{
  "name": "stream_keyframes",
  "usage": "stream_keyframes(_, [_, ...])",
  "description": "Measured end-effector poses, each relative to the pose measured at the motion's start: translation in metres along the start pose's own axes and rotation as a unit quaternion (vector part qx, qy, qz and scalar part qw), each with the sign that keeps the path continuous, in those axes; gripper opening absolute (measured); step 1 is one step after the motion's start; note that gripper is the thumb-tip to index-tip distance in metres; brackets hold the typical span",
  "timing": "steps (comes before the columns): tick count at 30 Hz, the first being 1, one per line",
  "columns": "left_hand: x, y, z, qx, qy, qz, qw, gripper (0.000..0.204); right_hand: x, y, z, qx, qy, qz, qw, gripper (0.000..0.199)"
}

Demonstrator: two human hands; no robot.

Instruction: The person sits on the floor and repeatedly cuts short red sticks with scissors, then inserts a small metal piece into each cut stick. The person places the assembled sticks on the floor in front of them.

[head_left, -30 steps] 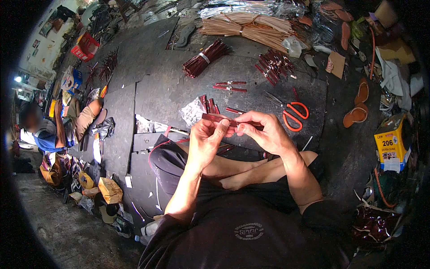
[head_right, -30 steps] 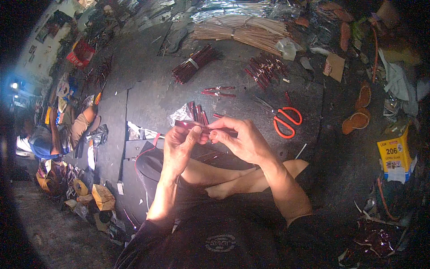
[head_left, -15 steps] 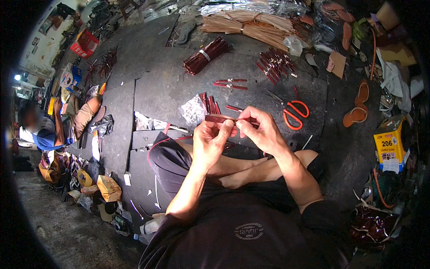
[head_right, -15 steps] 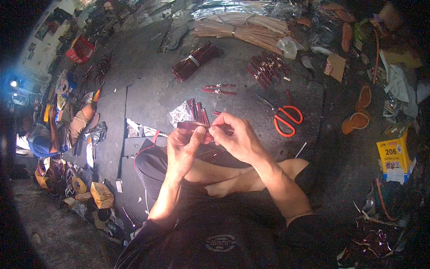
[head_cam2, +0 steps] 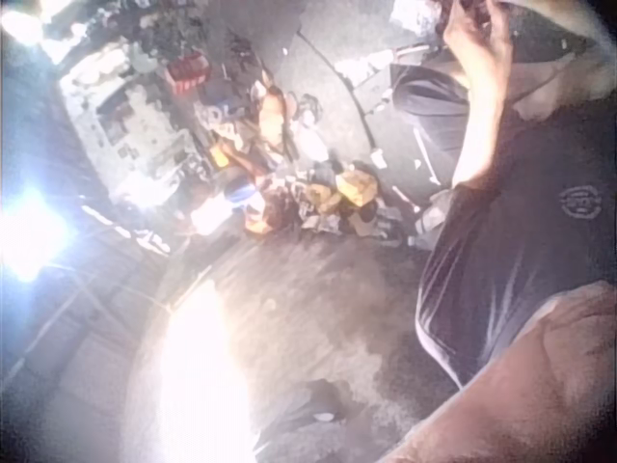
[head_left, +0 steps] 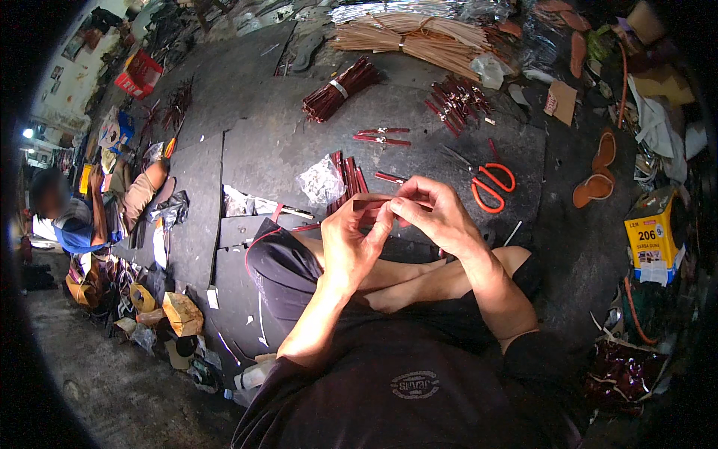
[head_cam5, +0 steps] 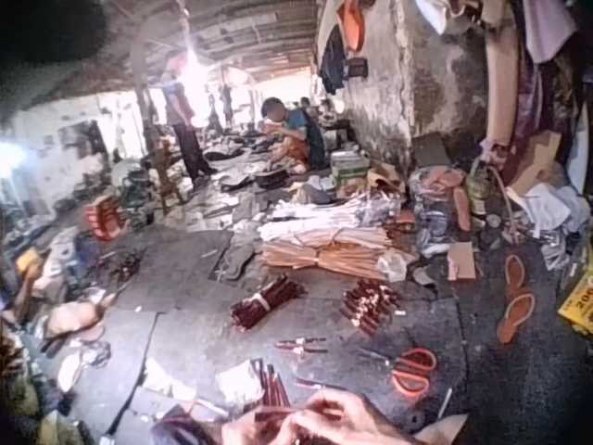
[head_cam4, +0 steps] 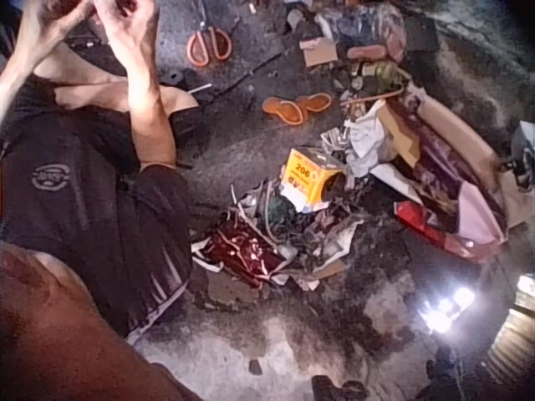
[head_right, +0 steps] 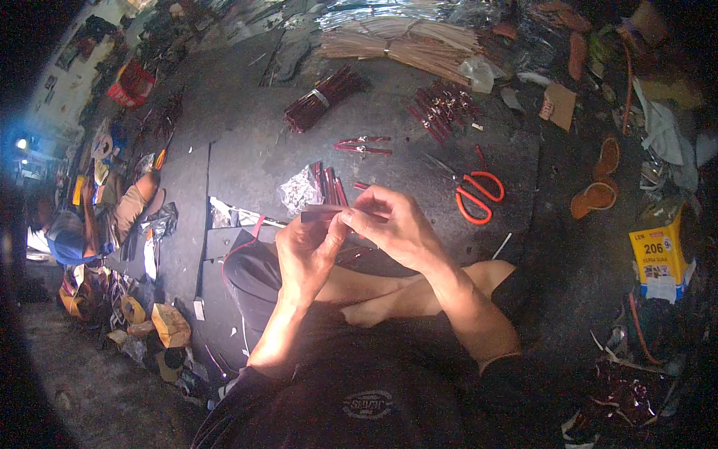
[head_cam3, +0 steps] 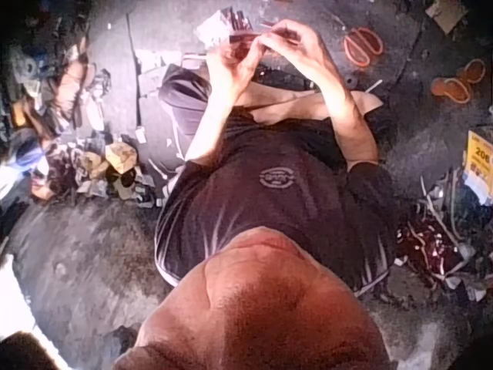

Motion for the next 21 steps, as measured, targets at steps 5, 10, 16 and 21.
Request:
stream_keyframes(5, [0.001,0.0,0.001,-0.036,0.044,-0.047,0.997,0.014,-0.005,-0.003,-0.004,0.036,0.019,-0.016,0.999,0.019])
stream_keyframes(10, [-0.002,-0.001,-0.014,-0.069,0.08,-0.054,0.993,0.014,-0.01,-0.001,-0.011,-0.082,0.046,0.0,0.996,0.015])
stream_keyframes(16, [-0.003,-0.007,-0.022,-0.166,0.164,-0.053,0.971,0.019,-0.01,-0.002,-0.029,-0.196,0.149,-0.005,0.969,0.017])
stream_keyframes(21, [-0.002,-0.003,-0.039,-0.21,0.195,-0.035,0.957,0.022,0.0,-0.008,-0.006,-0.043,0.026,-0.07,0.996,0.016])
Point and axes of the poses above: each hand's wrist, its own x-axis towards the middle knuckle, its own y-axis out of the back of the hand, z = x × y, the point moved 9 cm from there along x, towards the middle knuckle, and after that the axes turned 3 degrees about -y, right-handed, at the moved point
